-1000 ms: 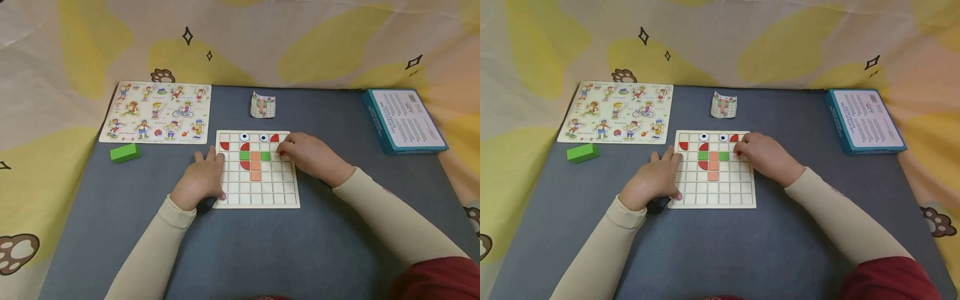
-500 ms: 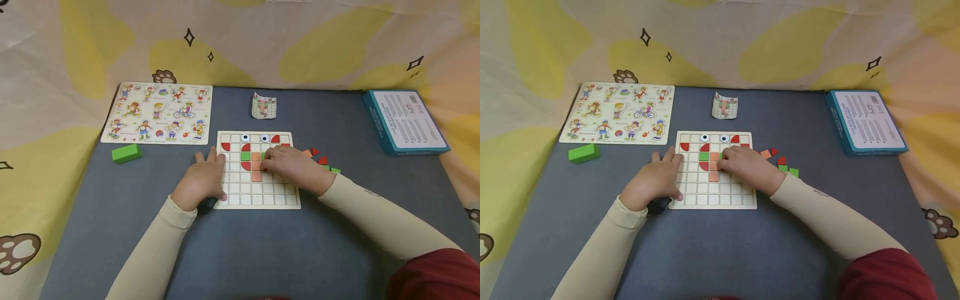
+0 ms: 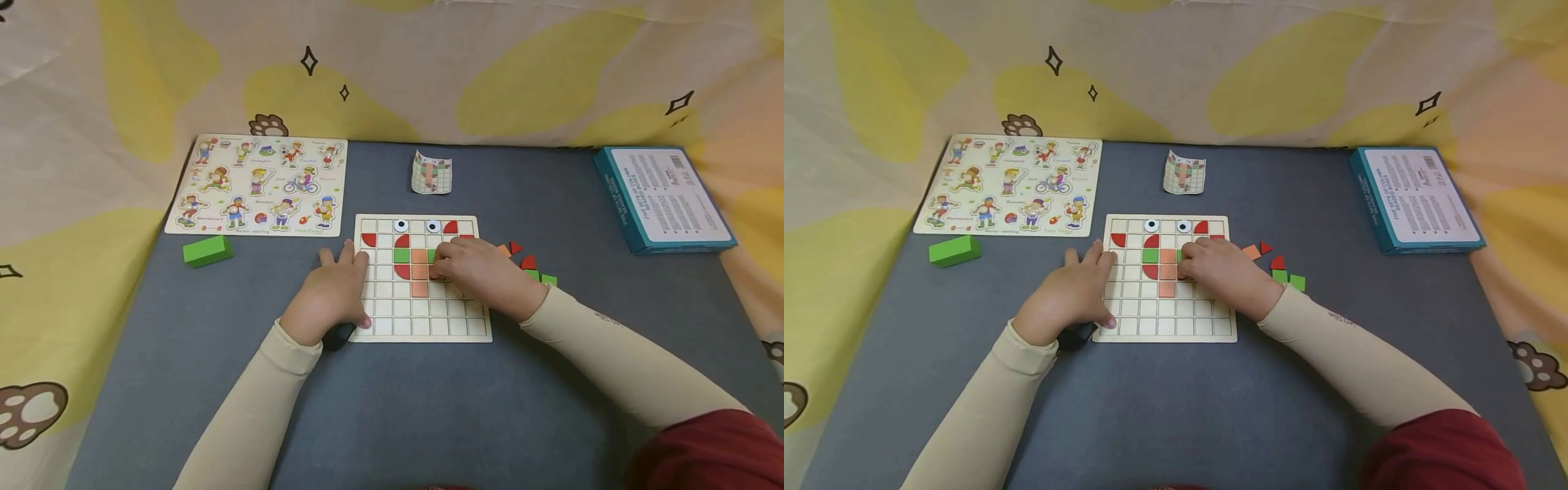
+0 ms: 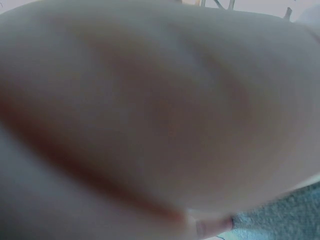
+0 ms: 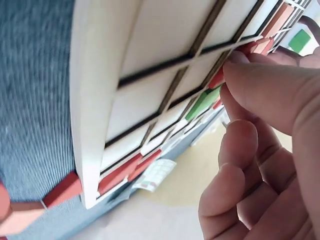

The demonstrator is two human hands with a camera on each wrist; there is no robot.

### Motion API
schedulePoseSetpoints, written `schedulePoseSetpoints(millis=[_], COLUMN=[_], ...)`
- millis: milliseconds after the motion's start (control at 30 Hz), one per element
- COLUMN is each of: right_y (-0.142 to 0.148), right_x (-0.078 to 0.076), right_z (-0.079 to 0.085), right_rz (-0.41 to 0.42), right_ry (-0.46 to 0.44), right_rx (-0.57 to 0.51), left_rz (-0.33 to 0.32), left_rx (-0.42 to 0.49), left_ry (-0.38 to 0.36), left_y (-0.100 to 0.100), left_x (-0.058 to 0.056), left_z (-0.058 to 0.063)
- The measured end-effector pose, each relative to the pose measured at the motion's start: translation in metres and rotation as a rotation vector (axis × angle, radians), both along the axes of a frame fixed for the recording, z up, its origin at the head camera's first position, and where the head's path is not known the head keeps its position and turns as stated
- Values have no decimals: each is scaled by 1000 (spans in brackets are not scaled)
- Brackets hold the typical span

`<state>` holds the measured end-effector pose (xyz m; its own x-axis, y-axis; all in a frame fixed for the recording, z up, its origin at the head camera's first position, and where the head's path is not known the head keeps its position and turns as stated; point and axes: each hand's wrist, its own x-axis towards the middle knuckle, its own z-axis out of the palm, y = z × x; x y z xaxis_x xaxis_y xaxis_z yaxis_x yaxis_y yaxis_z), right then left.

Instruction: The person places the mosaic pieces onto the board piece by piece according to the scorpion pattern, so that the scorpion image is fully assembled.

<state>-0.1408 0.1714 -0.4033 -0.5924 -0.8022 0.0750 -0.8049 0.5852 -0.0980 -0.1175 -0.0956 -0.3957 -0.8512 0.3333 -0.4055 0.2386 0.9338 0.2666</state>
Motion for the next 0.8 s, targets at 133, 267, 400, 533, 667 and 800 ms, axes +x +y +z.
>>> schedulePoseSetpoints(millis=[133,267,400,533,667,800], right_y=[0,5,26,59,92,115], right_x=[-1,-4,-8,-10,-7,0], right_z=[-1,8,28,42,44,35], right_rz=[-14,-95,-264,-418,-502,-467], right_ry=[-12,-89,-142,-151,-160,-223], right_rx=[-31,-74,-85,-51,15,32], left_rz=[-1,0,2,2,4,2], left_rx=[4,7,7,5,-5,-3], left_ry=[3,0,-7,-8,-6,-2], left_y=[0,0,0,1,0,0], left_x=[0,0,1,1,0,0], left_z=[0,1,1,2,0,-1])
